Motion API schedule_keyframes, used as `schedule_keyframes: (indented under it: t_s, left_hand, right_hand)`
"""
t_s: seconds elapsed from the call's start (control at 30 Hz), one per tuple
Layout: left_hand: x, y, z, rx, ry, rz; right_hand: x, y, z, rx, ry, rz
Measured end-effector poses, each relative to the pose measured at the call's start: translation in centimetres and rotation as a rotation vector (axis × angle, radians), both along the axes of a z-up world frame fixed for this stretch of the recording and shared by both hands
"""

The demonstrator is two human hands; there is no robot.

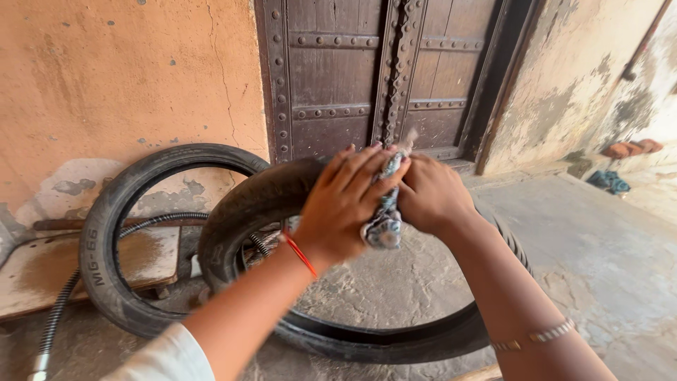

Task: The person wipes the exterior and interior surfaces of a motorcycle tire using a cloth, rotating the tire by hand to reach all parts of the rim and sidewall.

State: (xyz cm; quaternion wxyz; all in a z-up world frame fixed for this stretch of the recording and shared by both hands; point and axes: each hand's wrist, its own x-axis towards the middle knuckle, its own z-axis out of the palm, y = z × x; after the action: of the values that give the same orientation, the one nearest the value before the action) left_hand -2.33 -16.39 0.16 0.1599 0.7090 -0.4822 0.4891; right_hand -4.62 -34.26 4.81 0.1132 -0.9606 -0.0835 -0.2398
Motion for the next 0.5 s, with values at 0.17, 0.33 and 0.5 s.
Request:
schedule_keyframes:
  t_s: [0.17, 0.33, 0.5]
  left_hand:
    - [2.7, 5.8, -0.4, 0.167, -0.018, 0.284]
    - [4.5, 12.3, -2.0, 0.085, -0.016, 0.270]
    - [5.2, 16.9, -5.3, -0.077, 0.394, 0.522]
  right_hand:
    - [0.5, 3.3, 2.1, 0.019, -0.014, 0.014]
    - [1.0, 4.7, 2.5, 0.039, -0.078, 0.020]
    - [2.0, 4.5, 2.5, 0.103, 0.015, -0.089]
